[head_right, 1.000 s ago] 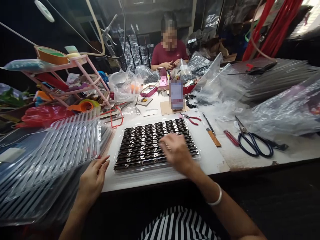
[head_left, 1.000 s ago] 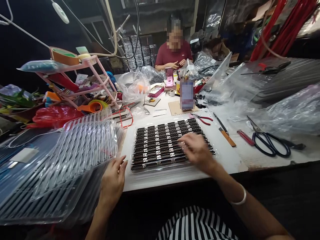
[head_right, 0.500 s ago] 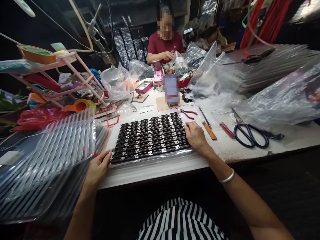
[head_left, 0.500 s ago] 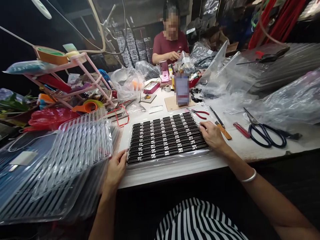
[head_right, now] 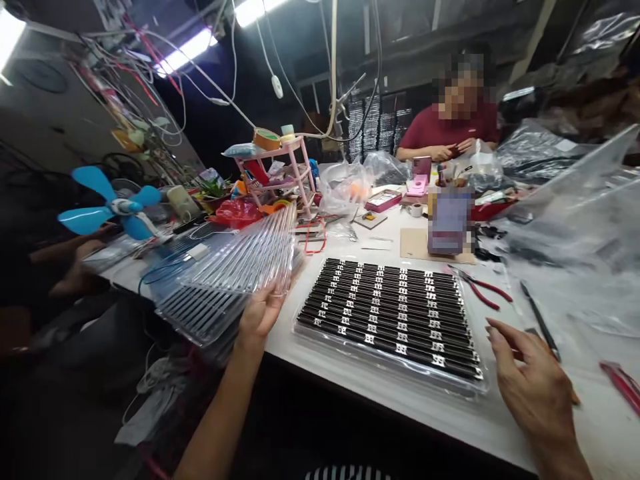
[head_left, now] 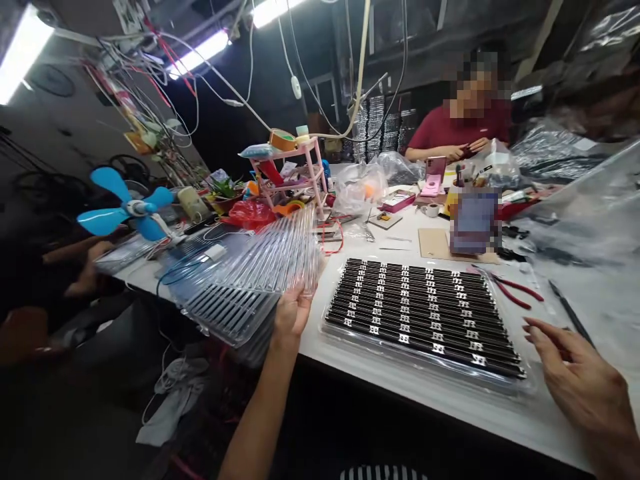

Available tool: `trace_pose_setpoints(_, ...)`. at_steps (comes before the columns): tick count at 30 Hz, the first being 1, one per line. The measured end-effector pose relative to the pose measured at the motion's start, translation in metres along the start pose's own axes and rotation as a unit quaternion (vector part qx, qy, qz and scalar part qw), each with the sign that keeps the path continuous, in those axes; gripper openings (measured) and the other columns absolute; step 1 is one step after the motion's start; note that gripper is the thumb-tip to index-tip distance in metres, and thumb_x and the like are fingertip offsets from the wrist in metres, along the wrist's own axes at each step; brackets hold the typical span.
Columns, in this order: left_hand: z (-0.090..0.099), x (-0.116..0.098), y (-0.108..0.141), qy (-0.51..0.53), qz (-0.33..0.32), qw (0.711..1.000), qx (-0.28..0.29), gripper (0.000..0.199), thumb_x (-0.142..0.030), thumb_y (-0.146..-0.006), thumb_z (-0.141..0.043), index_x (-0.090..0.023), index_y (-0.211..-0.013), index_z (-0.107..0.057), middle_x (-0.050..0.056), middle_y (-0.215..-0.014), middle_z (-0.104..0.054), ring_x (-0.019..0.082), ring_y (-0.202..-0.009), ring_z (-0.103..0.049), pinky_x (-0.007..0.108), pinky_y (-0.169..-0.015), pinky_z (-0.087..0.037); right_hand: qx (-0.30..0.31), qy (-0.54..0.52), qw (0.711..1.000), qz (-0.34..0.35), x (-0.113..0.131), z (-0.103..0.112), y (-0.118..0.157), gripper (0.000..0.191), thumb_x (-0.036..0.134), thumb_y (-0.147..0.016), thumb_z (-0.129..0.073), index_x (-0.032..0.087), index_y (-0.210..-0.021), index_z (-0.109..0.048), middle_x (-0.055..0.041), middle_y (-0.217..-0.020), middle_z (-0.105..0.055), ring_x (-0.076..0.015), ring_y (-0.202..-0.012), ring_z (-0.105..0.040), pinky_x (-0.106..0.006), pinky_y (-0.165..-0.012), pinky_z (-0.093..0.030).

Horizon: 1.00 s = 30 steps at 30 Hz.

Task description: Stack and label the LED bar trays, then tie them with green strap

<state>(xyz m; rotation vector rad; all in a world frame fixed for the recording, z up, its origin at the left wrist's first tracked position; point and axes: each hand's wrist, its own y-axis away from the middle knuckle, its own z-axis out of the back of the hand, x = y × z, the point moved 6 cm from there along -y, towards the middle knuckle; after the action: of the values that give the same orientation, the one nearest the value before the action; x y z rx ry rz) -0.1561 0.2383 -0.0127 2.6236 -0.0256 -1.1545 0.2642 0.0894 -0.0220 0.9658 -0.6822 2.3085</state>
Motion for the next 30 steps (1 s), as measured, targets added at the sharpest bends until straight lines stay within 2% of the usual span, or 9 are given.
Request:
trace_pose_setpoints(5,-0.01,-0.002,0.015,-0.111,-0.004,0.986,0.121,0.048,-0.021,-0.082,-0.064,-0.017,-0.126,-0.045,0.009,-0.093,-0.072,0.021,-0.087,-0.07,0.03,-0.076,-0.056,-0.018,-0.1,0.995,0.015,0.032,0.011,-0.002,0.034,0.056,-0.08,-0.053,0.03,-0.098,-0.066,-0.0051,-0.096,-0.066,-0.0274,-0.087,-0.062,-0.045,-0.076,-0.048)
trace_pose_setpoints(7,-0.008,-0.007,0.014,-0.139,-0.021,0.983,0.115,0.051,-0.031,-0.078,-0.069,-0.019,-0.123,-0.046,0.001,-0.071,-0.068,0.017,-0.064,-0.068,0.023,-0.057,-0.053,0.038,-0.228,0.973,0.011,0.047,0.008,-0.008,0.046,0.06,-0.081,-0.057,0.026,-0.111,-0.064,-0.0073,-0.095,-0.067,-0.0236,-0.077,-0.063,-0.039,-0.07,-0.049)
trace_pose_setpoints(9,-0.008,-0.007,0.009,-0.17,-0.021,0.979,0.111,0.05,-0.038,-0.076,-0.069,-0.018,-0.118,-0.05,-0.005,-0.055,-0.057,0.012,-0.048,-0.06,0.017,-0.043,-0.043,0.146,-0.362,0.92,-0.025,0.062,-0.001,-0.012,0.067,0.071,-0.076,-0.059,0.025,-0.125,-0.056,-0.0104,-0.1,-0.066,-0.0219,-0.071,-0.062,-0.033,-0.059,-0.049)
trace_pose_setpoints(12,-0.005,0.0,-0.003,-0.298,-0.039,0.947,0.115,0.052,-0.051,-0.078,-0.061,-0.014,-0.115,-0.056,-0.007,-0.051,-0.047,0.008,-0.042,-0.047,0.017,-0.038,-0.032,0.222,-0.413,0.876,-0.118,0.071,-0.01,-0.012,0.092,0.071,-0.058,-0.075,0.025,-0.133,-0.049,-0.0104,-0.09,-0.067,-0.0206,-0.066,-0.061,-0.027,-0.048,-0.049)
trace_pose_setpoints(15,0.005,0.01,-0.013,-0.406,-0.076,0.905,0.101,0.052,-0.054,-0.078,-0.056,-0.01,-0.105,-0.065,-0.001,-0.061,-0.055,0.008,-0.052,-0.051,0.02,-0.048,-0.039,0.192,-0.356,0.9,-0.162,0.061,-0.009,-0.01,0.104,0.053,-0.045,-0.088,0.021,-0.136,-0.048,-0.0058,-0.072,-0.064,-0.0168,-0.062,-0.058,-0.02,-0.044,-0.046)
trace_pose_setpoints(19,0.015,0.027,-0.018,-0.463,-0.093,0.874,0.115,0.042,-0.041,-0.075,-0.062,-0.013,-0.105,-0.068,0.01,-0.109,-0.066,0.018,-0.104,-0.059,0.027,-0.087,-0.046,0.196,-0.263,0.931,-0.156,0.03,-0.01,-0.007,0.099,0.055,-0.051,-0.081,0.018,-0.137,-0.048,-0.0047,-0.074,-0.064,-0.0167,-0.063,-0.057,-0.021,-0.047,-0.045)
trace_pose_setpoints(24,0.012,0.035,-0.023,-0.537,-0.102,0.823,0.153,0.052,-0.037,-0.084,-0.05,-0.012,-0.13,-0.054,0.012,-0.131,-0.056,0.021,-0.122,-0.05,0.033,-0.104,-0.037,0.217,0.039,0.975,-0.031,0.011,-0.008,-0.015,0.073,0.067,-0.074,-0.047,0.019,-0.128,-0.058,-0.0021,-0.057,-0.055,-0.0211,-0.053,-0.051,-0.035,-0.053,-0.043)
trace_pose_setpoints(27,0.002,0.032,-0.032,-0.586,-0.126,0.783,0.167,0.054,-0.036,-0.088,-0.043,-0.01,-0.135,-0.047,0.015,-0.131,-0.054,0.023,-0.122,-0.05,0.038,-0.107,-0.035,0.149,0.187,0.969,0.061,0.021,-0.008,-0.027,0.066,0.062,-0.081,-0.033,0.018,-0.121,-0.063,-0.0098,-0.086,-0.065,-0.0294,-0.073,-0.06,-0.045,-0.068,-0.047)
trace_pose_setpoints(30,-0.014,0.034,-0.037,-0.629,-0.158,0.736,0.194,0.052,-0.034,-0.087,-0.045,-0.009,-0.133,-0.05,0.016,-0.136,-0.048,0.025,-0.128,-0.044,0.041,-0.111,-0.029,0.094,0.217,0.955,0.177,0.039,-0.018,-0.037,0.063,0.055,-0.089,-0.027,0.015,-0.125,-0.06,-0.0128,-0.12,-0.057,-0.0319,-0.101,-0.057,-0.047,-0.085,-0.048)
